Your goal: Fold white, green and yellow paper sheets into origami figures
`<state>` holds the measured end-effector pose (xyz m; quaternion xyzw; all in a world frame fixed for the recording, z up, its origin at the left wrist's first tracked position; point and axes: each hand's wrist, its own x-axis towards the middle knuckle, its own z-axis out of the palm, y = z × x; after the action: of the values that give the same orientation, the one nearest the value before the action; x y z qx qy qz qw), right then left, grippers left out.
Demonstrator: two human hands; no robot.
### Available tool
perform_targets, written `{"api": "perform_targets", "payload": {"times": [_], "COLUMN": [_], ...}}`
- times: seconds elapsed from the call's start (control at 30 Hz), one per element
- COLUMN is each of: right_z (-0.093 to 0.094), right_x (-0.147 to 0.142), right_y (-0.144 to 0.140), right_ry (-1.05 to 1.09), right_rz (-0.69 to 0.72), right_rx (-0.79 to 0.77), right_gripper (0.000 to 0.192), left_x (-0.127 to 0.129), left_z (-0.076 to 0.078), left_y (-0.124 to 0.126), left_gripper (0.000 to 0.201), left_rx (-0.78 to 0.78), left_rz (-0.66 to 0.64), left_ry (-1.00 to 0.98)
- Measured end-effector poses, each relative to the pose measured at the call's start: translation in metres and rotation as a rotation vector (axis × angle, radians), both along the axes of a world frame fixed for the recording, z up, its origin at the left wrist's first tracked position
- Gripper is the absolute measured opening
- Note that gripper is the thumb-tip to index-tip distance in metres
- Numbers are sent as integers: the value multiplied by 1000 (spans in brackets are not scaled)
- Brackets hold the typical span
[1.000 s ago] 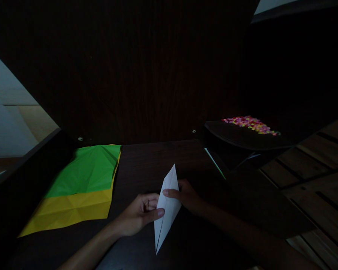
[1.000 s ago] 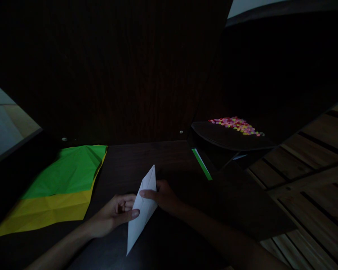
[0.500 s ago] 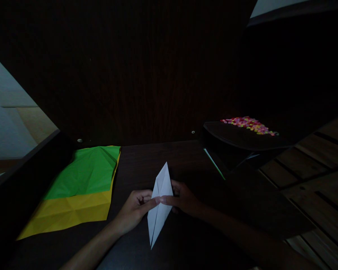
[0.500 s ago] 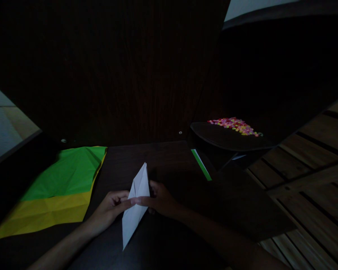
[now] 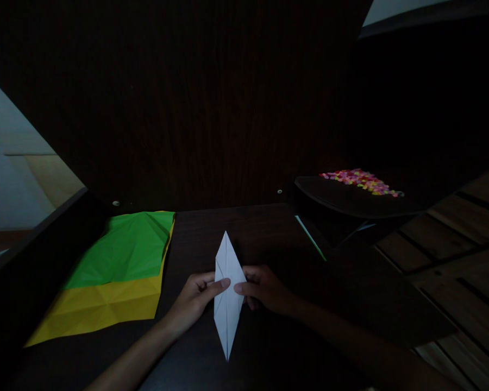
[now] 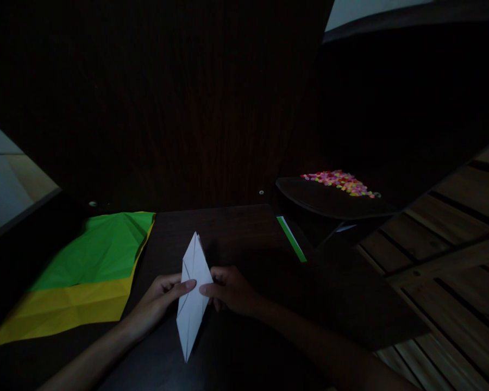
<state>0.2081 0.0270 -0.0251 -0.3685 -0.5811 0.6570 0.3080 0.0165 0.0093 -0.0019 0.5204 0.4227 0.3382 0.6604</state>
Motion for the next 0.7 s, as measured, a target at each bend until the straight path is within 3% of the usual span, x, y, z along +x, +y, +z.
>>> {"api": "perform_targets", "payload": {"times": [0.7], "right_z": [2], "right_x": [1], "right_y": [0], "right_ry": [-13], "right_rz": [-9], "right_rx": [27], "right_gripper": [23], "left_x": [-4], "left_z": [-5], "left_y": [1], "left_gripper": [29], "left_rx": [33], "left_rz": [-16], "left_ry": [20]}}
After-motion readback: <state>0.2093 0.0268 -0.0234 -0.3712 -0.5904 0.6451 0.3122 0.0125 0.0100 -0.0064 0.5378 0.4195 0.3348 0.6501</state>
